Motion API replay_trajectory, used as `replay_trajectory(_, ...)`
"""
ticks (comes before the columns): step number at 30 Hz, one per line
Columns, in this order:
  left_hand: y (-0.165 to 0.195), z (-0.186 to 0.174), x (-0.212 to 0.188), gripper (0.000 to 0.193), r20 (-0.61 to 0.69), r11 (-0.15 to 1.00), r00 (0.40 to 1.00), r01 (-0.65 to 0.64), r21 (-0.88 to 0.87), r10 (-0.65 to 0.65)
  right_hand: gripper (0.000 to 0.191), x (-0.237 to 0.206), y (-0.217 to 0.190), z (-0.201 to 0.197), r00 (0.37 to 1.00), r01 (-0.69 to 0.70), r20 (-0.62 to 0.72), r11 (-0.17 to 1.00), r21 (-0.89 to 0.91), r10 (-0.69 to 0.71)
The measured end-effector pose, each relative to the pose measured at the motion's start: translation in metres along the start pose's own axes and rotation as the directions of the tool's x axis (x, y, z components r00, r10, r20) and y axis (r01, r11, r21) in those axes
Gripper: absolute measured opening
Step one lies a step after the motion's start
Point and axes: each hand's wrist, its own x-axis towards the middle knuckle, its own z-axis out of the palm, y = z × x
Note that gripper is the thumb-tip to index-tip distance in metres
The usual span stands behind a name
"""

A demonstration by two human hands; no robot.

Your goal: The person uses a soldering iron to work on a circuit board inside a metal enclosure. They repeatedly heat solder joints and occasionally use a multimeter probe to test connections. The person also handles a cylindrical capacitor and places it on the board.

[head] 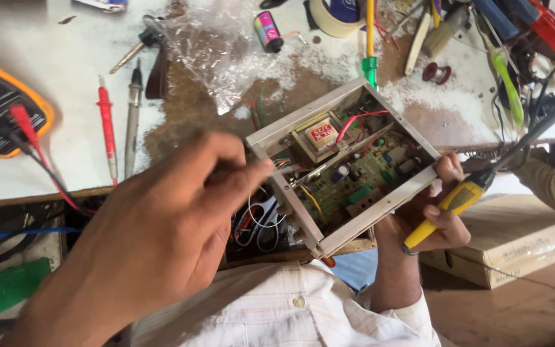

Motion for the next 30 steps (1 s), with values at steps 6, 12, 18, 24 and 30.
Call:
replay_trajectory(6, 0.018, 0.010, 0.021, 0.031, -0.101, 0.965, 0.967, -0.243, -0.093, 0.234, 0.041, -0.010, 0.006, -0.009, 1.000, 0.016, 0.001, 0.995, -0.096, -0.016)
replay_trajectory(12, 0.023, 0.014, 0.036, 0.040, 0.078, 0.965, 0.963, -0.256, -0.050, 0.259, 0.067, -0.012, 0.008, -0.010, 0.991, 0.130, 0.065, 0.963, -0.235, -0.118)
replay_trajectory(18, 0.022, 0.023, 0.033, 0.042, 0.118, 0.971, 0.969, -0.225, 0.079, 0.215, 0.055, -0.020, 0.008, -0.008, 0.999, 0.040, 0.023, 0.998, -0.039, -0.039)
replay_trajectory(24, 0.026, 0.022, 0.037, 0.039, 0.009, 0.964, 0.965, -0.263, 0.049, 0.263, 0.033, -0.026, 0.012, -0.011, 0.998, -0.050, -0.014, 0.985, 0.166, 0.053)
replay_trajectory(30, 0.022, 0.027, 0.034, 0.026, -0.018, 0.980, 0.983, -0.185, -0.078, 0.184, 0.043, -0.027, 0.012, -0.011, 1.000, -0.018, 0.013, 0.999, 0.035, 0.018)
